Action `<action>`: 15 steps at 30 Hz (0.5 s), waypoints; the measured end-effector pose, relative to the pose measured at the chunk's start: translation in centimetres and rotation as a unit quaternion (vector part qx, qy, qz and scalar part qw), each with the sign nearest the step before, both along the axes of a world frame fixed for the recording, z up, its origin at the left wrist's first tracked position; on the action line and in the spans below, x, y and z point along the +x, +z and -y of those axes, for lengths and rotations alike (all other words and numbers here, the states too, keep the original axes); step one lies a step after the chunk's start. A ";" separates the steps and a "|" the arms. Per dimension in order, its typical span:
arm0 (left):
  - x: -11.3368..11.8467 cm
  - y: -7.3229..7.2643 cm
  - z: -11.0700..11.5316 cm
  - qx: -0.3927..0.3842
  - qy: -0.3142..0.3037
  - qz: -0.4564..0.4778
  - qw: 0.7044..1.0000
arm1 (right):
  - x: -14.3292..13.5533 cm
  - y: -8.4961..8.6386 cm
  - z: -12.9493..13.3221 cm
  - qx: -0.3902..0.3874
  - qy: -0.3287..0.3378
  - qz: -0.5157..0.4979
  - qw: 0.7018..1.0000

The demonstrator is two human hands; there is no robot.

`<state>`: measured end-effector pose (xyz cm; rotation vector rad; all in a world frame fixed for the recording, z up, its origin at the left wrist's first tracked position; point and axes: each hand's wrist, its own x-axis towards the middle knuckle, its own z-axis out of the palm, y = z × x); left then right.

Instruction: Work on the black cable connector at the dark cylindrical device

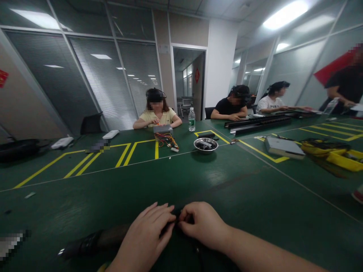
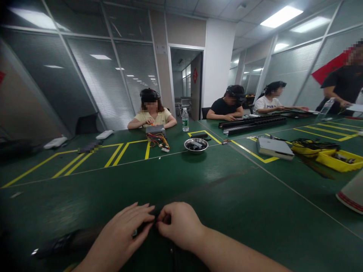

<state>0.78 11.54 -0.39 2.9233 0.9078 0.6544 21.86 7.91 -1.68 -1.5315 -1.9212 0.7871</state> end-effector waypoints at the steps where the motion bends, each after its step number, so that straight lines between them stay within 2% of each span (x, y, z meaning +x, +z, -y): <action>1: 0.0 -0.1 0.0 -0.001 0.002 -0.002 1.000 | 0.0 -0.1 0.0 0.002 0.001 -0.001 1.000; 5: -0.1 -0.1 0.0 -0.003 0.002 0.006 1.000 | -0.1 -0.2 0.0 0.010 0.006 0.007 1.000; 10: 0.0 0.2 0.2 0.002 0.001 0.017 1.000 | -0.3 -0.1 0.1 0.007 -0.030 -0.008 0.999; 15: 0.0 0.4 0.1 -0.002 -0.007 0.005 1.000 | -0.3 0.1 0.2 -0.004 -0.017 -0.018 1.000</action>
